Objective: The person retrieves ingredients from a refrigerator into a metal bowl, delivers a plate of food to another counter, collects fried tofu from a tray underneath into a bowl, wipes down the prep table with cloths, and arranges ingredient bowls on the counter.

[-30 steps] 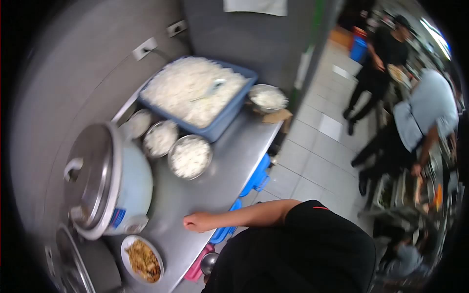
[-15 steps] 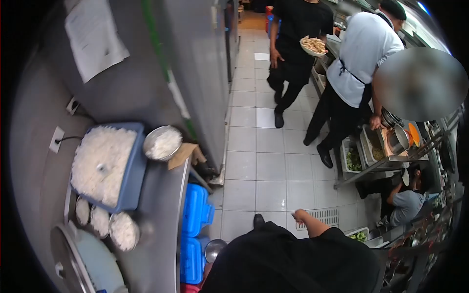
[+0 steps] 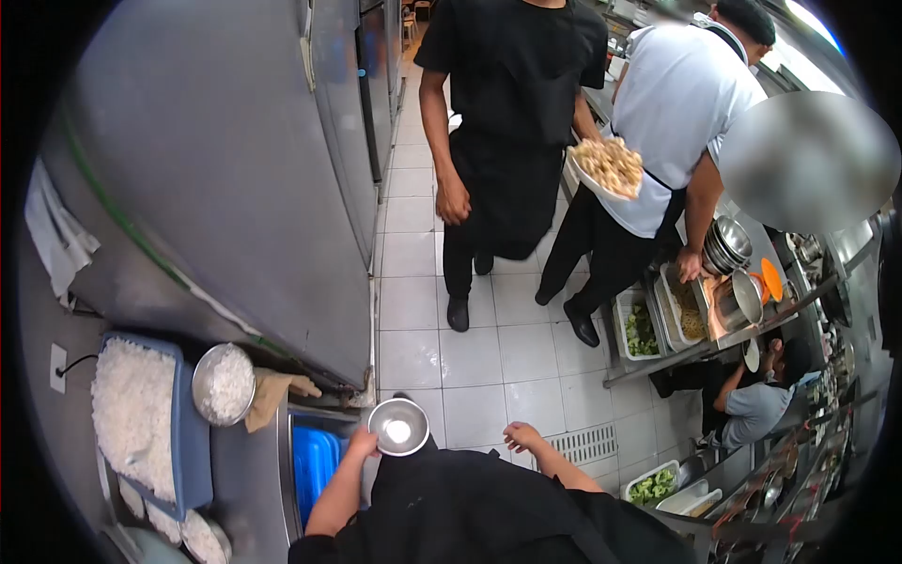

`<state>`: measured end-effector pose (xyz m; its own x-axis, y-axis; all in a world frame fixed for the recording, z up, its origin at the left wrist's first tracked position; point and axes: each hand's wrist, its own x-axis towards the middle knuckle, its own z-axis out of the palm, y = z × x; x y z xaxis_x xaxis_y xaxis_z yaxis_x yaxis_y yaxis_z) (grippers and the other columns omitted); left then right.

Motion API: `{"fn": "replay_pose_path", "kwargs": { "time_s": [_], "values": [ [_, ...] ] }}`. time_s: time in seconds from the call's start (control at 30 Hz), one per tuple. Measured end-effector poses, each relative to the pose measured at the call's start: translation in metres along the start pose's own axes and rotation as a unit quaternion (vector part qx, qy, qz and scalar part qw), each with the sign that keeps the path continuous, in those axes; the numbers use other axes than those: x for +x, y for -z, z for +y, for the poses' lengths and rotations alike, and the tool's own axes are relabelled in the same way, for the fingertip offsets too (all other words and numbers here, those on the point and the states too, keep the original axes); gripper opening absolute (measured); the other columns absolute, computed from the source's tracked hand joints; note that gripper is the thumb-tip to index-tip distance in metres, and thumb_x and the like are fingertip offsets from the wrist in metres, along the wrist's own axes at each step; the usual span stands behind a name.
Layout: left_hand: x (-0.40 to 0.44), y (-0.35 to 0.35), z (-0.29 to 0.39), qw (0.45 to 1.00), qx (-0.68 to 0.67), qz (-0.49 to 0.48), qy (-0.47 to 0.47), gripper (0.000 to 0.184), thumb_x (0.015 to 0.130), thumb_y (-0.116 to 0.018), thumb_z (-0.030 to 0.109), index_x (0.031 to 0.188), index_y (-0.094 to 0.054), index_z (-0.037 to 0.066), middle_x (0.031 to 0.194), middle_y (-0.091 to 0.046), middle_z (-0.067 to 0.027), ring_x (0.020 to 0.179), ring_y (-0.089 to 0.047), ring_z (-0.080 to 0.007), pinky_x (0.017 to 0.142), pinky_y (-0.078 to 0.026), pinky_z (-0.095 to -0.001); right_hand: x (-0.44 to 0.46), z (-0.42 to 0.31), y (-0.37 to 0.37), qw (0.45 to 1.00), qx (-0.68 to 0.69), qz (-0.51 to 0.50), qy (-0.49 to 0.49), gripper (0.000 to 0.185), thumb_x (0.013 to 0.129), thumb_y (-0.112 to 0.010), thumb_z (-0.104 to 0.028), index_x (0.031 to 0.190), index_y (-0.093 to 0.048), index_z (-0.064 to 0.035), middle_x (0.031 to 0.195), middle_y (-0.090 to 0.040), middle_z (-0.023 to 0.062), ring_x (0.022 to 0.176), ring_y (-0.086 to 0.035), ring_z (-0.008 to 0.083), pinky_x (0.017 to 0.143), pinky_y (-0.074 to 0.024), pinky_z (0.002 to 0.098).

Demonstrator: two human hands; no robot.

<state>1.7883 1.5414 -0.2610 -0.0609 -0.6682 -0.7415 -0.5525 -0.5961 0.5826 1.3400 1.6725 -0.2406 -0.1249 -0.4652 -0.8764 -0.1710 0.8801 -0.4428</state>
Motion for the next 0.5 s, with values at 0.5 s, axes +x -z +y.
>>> {"fn": "replay_pose_path", "kwargs": {
  "time_s": [0.5],
  "values": [
    [0.276,0.043,0.327,0.920,0.355,-0.163,-0.031,0.025,0.082,-0.052,0.011,0.090,-0.069,-0.006,0.073,-0.071,-0.0195,0.059,-0.070,-0.0257,0.053,-0.055,-0.0378,-0.066,-0.019,0.003,0.965,0.092,0.246,0.020,0.040,0.096,-0.051,-0.038,0.103,-0.063,-0.0011,0.083,-0.069,0.0138,0.066,-0.066,0.0268,0.063,-0.0546,0.0413]
  ]
}}
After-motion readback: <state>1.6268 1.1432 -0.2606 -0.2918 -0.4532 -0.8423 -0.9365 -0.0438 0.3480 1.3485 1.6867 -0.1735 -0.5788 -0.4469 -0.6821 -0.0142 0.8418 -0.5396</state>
